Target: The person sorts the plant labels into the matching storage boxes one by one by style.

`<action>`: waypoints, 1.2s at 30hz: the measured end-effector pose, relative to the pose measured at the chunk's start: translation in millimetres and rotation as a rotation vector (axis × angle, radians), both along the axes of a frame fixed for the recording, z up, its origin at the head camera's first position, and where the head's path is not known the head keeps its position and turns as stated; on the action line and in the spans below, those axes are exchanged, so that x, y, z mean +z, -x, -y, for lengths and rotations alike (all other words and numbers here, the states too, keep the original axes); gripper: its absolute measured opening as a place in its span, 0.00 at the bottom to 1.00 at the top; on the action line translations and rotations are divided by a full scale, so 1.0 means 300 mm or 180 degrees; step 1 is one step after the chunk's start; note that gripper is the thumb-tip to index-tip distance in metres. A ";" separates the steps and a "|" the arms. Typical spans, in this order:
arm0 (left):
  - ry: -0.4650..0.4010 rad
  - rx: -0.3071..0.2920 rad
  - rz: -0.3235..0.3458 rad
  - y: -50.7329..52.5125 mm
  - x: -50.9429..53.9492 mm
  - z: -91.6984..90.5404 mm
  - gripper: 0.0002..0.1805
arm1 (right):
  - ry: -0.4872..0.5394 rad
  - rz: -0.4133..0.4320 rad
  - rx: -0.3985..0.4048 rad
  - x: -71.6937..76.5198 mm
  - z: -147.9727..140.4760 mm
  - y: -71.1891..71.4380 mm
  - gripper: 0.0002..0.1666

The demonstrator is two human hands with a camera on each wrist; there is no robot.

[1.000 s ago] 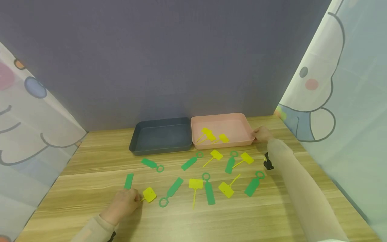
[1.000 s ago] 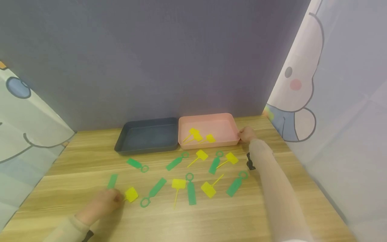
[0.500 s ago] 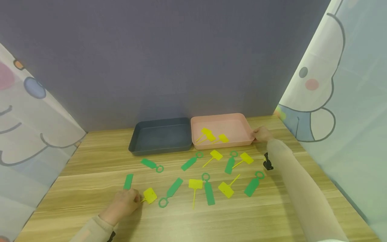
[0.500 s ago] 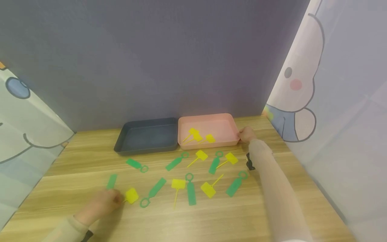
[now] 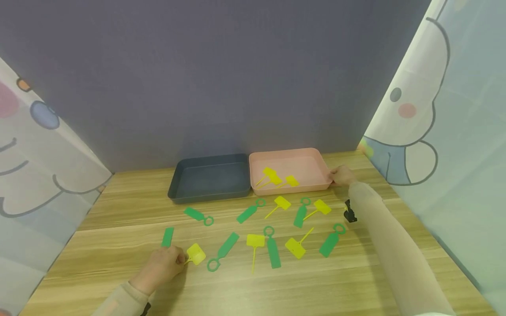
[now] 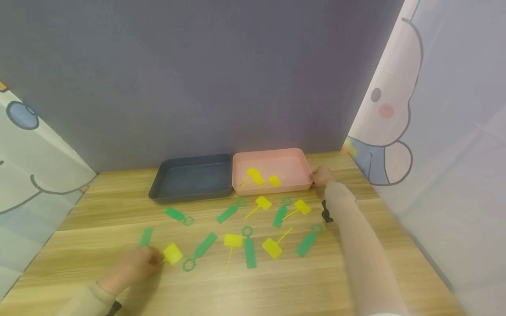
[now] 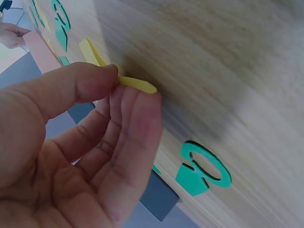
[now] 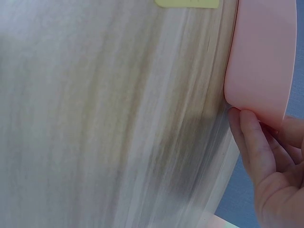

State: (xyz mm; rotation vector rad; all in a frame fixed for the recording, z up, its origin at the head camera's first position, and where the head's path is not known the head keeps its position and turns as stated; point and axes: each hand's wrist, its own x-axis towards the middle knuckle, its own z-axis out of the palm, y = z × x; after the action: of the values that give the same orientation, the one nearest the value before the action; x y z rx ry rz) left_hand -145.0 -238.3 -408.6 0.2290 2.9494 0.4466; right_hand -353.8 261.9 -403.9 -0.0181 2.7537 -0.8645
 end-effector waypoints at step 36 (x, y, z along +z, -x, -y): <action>-0.0131 -0.0774 -0.0433 0.156 0.087 -0.191 0.14 | 0.0259 -0.0209 0.0002 -0.035 -0.029 0.026 0.21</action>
State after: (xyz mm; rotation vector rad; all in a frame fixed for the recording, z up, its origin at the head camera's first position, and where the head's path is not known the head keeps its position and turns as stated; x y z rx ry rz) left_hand -191.8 -180.9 -382.5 0.6386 2.9898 0.4743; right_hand -361.5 270.6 -414.4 -0.0635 2.7767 -0.9926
